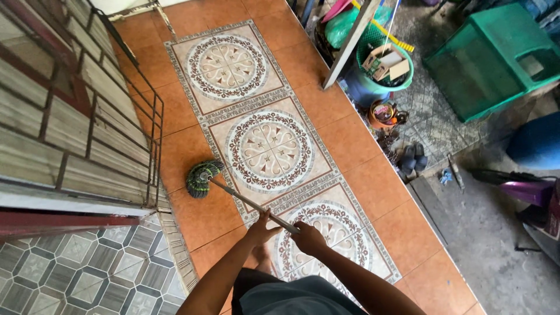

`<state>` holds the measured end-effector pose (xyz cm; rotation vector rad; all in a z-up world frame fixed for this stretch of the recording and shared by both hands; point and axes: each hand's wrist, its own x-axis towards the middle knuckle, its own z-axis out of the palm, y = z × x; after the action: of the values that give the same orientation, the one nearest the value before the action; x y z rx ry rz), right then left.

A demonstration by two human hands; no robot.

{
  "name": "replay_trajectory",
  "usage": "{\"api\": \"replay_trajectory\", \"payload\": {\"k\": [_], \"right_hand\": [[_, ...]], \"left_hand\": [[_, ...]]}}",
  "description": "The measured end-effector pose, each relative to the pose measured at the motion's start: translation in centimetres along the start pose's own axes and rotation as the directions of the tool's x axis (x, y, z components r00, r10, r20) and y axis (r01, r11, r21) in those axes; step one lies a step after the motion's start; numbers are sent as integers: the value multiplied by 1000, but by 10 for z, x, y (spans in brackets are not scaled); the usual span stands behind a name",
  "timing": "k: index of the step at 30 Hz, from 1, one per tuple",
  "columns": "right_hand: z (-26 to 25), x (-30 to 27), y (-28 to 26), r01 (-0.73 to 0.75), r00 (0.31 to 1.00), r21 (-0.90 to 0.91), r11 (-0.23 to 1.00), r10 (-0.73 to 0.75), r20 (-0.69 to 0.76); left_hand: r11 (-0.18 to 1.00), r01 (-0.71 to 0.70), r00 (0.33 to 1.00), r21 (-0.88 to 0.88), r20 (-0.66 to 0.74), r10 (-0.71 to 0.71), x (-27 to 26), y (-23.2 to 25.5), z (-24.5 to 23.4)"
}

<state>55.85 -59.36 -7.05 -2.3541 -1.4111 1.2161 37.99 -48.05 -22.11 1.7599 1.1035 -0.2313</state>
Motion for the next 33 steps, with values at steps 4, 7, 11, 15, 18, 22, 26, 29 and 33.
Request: {"api": "replay_trajectory", "payload": {"k": [4,7,11,15,18,22,26,29,33], "right_hand": [[-5,-6,13,-103,995,34,994,103,9],[-3,-7,23,-102,993,37,994,100,66],[-12,-14,50,-73,994,36,997,70,79],[-32,-27,121,-19,997,34,999,16,75],[-55,-32,205,62,998,42,997,-63,27],[-101,-70,316,-30,999,129,991,31,-5],[-146,-131,406,-195,981,32,980,195,-9],[-149,-171,455,-210,974,106,972,217,-60],[-121,-187,477,-312,941,300,901,337,-36]], "left_hand": [[999,-33,999,-20,-8,32,17,-12,26],[999,-46,998,-16,-46,45,21,-7,38],[994,105,994,26,-16,-105,11,38,46],[997,57,997,53,-50,-55,16,73,103],[999,-37,986,21,-164,40,24,122,162],[990,-98,971,-102,-228,73,25,225,227],[985,-139,975,-99,-189,119,29,289,312],[941,-337,941,28,-20,338,27,318,329],[940,-331,910,81,292,295,27,323,312]]}}
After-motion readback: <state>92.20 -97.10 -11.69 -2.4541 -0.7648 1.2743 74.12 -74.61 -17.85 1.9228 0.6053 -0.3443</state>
